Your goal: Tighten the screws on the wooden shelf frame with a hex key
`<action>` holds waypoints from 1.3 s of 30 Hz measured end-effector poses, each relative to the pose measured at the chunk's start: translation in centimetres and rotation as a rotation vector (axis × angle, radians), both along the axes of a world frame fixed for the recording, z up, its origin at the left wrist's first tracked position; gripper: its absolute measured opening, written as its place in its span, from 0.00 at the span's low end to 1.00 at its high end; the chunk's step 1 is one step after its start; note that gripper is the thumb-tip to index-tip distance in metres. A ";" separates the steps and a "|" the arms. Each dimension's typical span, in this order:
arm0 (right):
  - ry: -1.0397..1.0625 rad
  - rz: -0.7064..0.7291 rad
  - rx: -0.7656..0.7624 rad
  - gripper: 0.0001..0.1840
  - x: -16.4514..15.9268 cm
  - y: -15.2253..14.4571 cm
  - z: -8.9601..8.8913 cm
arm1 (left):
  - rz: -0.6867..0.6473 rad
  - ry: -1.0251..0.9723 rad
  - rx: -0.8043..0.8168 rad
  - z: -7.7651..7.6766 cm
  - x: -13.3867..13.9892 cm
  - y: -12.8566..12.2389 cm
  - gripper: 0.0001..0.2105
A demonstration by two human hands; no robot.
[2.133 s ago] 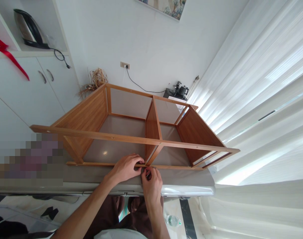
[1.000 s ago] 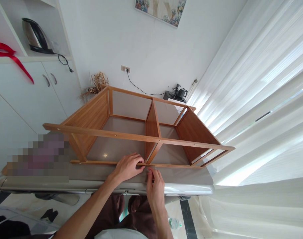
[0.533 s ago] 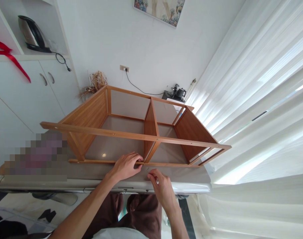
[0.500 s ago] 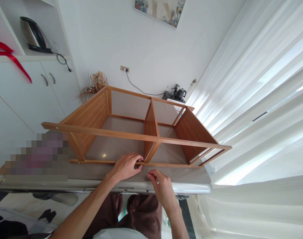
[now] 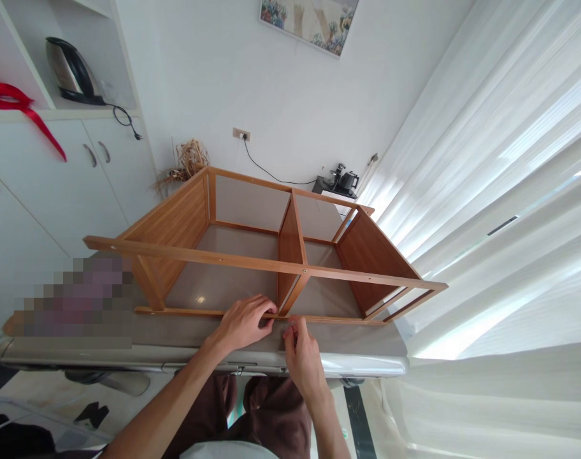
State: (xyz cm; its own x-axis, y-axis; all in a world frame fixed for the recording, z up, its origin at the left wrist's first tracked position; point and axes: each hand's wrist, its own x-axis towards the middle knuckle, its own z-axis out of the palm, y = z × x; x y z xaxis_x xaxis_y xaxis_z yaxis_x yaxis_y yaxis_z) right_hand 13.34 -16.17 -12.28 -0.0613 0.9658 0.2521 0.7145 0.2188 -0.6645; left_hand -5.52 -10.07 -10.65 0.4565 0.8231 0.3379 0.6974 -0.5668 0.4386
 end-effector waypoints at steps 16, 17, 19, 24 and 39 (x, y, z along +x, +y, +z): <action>0.155 -0.277 0.046 0.19 -2.1 -0.5 -1.2 | 0.002 -0.001 0.007 -0.4 -0.2 0.0 0.07; 0.202 -0.248 0.039 0.17 -1.9 -0.4 -1.2 | 0.003 0.001 0.009 -0.5 -0.1 0.1 0.07; 0.220 -0.209 0.045 0.12 -1.6 -0.3 -1.2 | 0.005 0.003 0.018 -0.7 -0.1 0.1 0.06; 0.033 -0.226 0.127 0.09 -2.4 -0.3 -1.0 | 0.019 -0.021 0.007 -0.9 0.0 0.2 0.12; -0.216 -0.418 0.174 0.13 -5.3 0.4 -2.7 | -0.085 -0.057 -0.068 -1.2 -0.6 1.0 0.08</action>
